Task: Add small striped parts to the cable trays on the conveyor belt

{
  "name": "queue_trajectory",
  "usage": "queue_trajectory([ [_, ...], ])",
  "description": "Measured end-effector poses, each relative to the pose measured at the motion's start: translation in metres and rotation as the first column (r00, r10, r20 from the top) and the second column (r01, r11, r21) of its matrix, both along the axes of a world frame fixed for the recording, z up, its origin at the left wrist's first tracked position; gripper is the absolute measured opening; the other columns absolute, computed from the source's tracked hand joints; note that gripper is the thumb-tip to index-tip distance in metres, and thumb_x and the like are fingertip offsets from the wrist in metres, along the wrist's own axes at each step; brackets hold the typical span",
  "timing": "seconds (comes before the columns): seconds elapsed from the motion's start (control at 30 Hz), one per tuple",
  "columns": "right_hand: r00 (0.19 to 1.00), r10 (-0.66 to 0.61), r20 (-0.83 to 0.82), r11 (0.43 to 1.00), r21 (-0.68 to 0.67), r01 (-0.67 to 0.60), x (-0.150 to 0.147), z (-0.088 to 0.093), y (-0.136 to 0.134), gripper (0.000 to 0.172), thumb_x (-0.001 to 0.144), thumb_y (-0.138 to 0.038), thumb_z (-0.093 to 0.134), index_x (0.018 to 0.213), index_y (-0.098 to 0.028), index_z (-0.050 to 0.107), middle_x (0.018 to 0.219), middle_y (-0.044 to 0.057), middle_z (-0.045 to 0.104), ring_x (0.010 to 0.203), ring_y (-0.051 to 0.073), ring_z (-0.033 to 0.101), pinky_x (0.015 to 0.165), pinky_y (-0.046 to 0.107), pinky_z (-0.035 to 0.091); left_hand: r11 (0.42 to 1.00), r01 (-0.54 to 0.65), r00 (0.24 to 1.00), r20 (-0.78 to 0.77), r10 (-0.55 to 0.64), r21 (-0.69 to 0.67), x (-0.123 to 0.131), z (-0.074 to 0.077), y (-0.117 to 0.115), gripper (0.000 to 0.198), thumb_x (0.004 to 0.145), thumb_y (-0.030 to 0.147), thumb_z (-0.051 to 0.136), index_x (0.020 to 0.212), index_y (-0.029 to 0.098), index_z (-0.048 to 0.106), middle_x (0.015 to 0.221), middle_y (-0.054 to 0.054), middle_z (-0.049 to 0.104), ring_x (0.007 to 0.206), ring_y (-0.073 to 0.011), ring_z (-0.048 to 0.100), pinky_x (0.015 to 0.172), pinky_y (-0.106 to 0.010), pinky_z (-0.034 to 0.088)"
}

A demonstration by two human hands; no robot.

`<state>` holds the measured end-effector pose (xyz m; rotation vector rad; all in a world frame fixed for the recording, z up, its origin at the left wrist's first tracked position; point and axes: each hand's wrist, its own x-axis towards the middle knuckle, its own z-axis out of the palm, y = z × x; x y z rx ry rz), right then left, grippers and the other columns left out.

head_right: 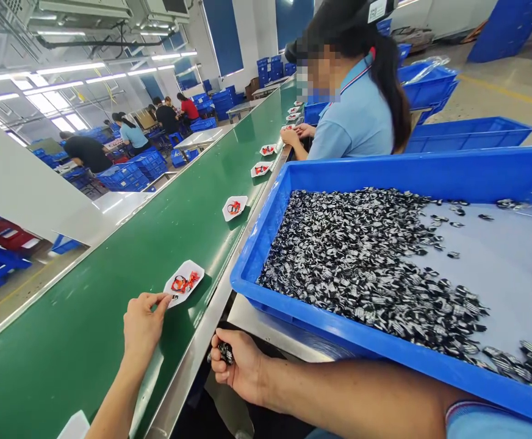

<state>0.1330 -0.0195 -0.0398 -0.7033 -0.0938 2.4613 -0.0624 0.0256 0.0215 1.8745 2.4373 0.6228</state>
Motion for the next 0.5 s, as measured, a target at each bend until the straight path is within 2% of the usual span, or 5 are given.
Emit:
queue_trajectory([
  [0.17, 1.0, -0.003, -0.005, 1.0, -0.006, 0.003, -0.001, -0.003, -0.001, 0.017, 0.081, -0.027, 0.048, 0.072, -0.013, 0.048, 0.059, -0.002, 0.042, 0.043, 0.005, 0.036, 0.042, 0.017, 0.02, 0.997, 0.029, 0.997, -0.07, -0.024, 0.078, 0.008, -0.003, -0.02, 0.026, 0.084, 0.036, 0.044, 0.078, 0.024, 0.066, 0.082, -0.003, 0.059, 0.08, -0.0201, 0.044, 0.068, -0.034, 0.032],
  [0.23, 1.0, -0.011, -0.017, 0.999, -0.04, 0.01, -0.002, -0.003, -0.001, 0.017, 0.082, -0.026, 0.047, 0.072, -0.013, 0.049, 0.058, -0.002, 0.042, 0.042, 0.005, 0.036, 0.041, 0.016, 0.021, 0.977, 0.148, 0.987, -0.088, -0.136, 0.15, 0.029, -0.006, -0.038, 0.022, 0.085, 0.034, 0.046, 0.081, 0.025, 0.065, 0.082, -0.002, 0.058, 0.08, -0.0182, 0.044, 0.07, -0.033, 0.032],
  [0.3, 0.997, -0.073, -0.019, 0.991, -0.111, 0.07, -0.003, -0.003, -0.001, 0.016, 0.083, -0.024, 0.047, 0.072, -0.012, 0.049, 0.058, -0.001, 0.044, 0.043, 0.006, 0.039, 0.042, 0.016, 0.027, 0.878, 0.416, 0.909, -0.102, -0.403, 0.238, 0.056, -0.012, -0.058, 0.015, 0.084, 0.027, 0.048, 0.083, 0.025, 0.064, 0.08, -0.001, 0.057, 0.078, -0.0157, 0.046, 0.07, -0.032, 0.033],
  [0.37, 0.994, -0.11, -0.028, 0.973, -0.209, 0.101, -0.004, -0.002, 0.0, 0.016, 0.083, -0.023, 0.047, 0.072, -0.012, 0.051, 0.062, 0.002, 0.05, 0.05, 0.008, 0.047, 0.046, 0.016, 0.036, 0.78, 0.58, 0.813, -0.114, -0.571, 0.236, 0.081, -0.021, -0.074, 0.011, 0.082, 0.023, 0.051, 0.085, 0.024, 0.062, 0.083, -0.001, 0.057, 0.082, -0.0163, 0.047, 0.072, -0.033, 0.035],
  [0.5, 0.992, -0.082, -0.101, 0.95, -0.308, 0.048, -0.002, -0.003, 0.001, 0.014, 0.081, -0.025, 0.053, 0.078, -0.011, 0.055, 0.071, 0.005, 0.058, 0.062, 0.011, 0.055, 0.056, 0.018, 0.044, 0.765, 0.606, 0.795, -0.206, -0.571, 0.22, 0.105, -0.037, -0.088, 0.019, 0.083, 0.015, 0.043, 0.089, 0.02, 0.061, 0.092, -0.004, 0.058, 0.094, -0.0204, 0.047, 0.091, -0.045, 0.032],
])
